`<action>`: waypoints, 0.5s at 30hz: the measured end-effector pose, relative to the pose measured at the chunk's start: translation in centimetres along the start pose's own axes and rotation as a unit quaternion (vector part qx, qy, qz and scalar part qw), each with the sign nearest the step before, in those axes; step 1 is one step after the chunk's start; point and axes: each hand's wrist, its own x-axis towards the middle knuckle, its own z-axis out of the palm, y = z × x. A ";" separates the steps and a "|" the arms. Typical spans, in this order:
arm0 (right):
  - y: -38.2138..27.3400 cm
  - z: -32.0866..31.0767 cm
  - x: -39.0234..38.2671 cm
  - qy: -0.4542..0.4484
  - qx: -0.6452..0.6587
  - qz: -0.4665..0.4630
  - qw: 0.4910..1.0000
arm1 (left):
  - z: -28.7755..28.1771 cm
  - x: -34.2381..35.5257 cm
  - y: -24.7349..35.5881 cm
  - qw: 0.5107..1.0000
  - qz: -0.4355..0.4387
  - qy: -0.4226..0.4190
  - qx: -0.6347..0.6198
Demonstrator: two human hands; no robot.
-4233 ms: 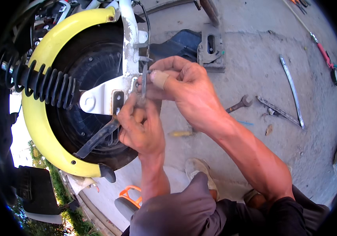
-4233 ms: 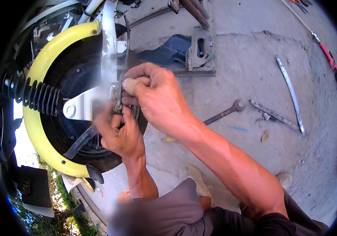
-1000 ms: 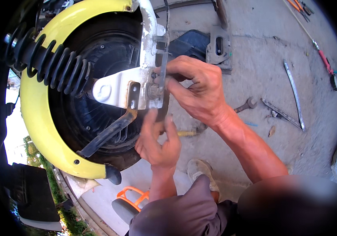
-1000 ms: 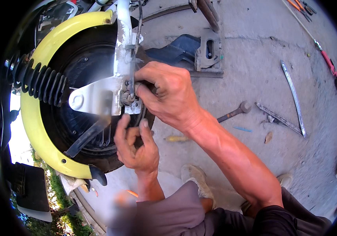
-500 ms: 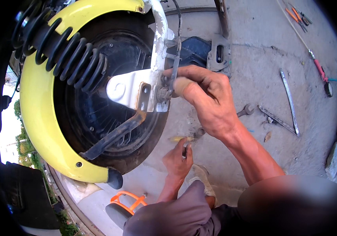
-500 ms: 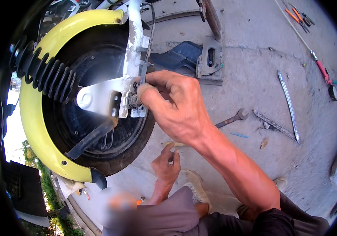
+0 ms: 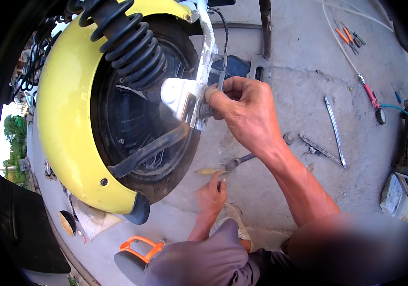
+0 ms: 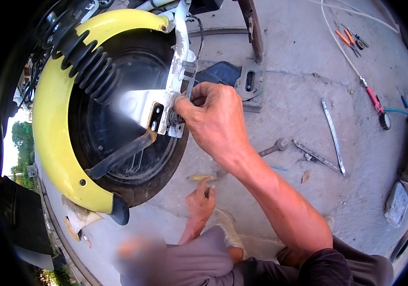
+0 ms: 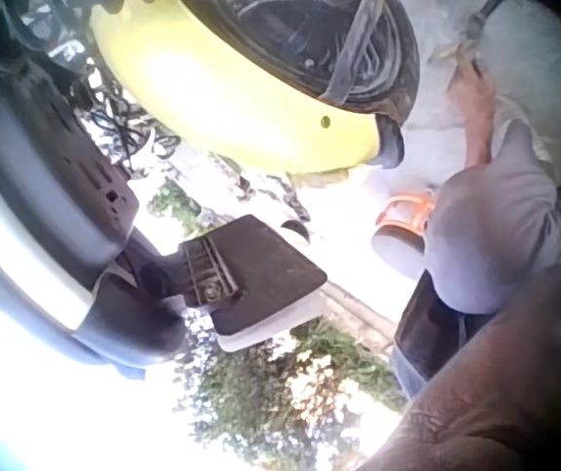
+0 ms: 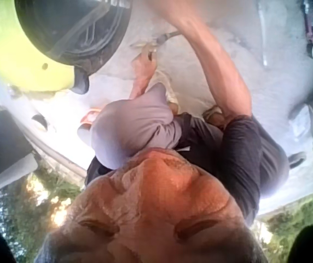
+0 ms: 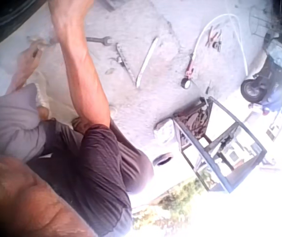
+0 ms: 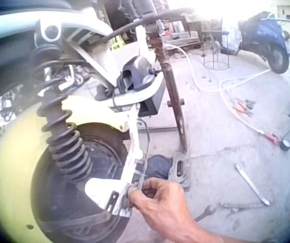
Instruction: The person works on the rear wheel and brake assembly of a yellow scooter. They use a wrench to tighten bolts on the brake caliper, then use pliers to cut a zip tie and secure a cable. Finally, they use a hammer to tap a part of the wheel assembly.
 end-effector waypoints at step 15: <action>1.1 1.2 0.1 0.058 -0.152 -0.105 0.981 | 1.8 -1.2 -0.4 0.997 -0.046 -0.068 -0.006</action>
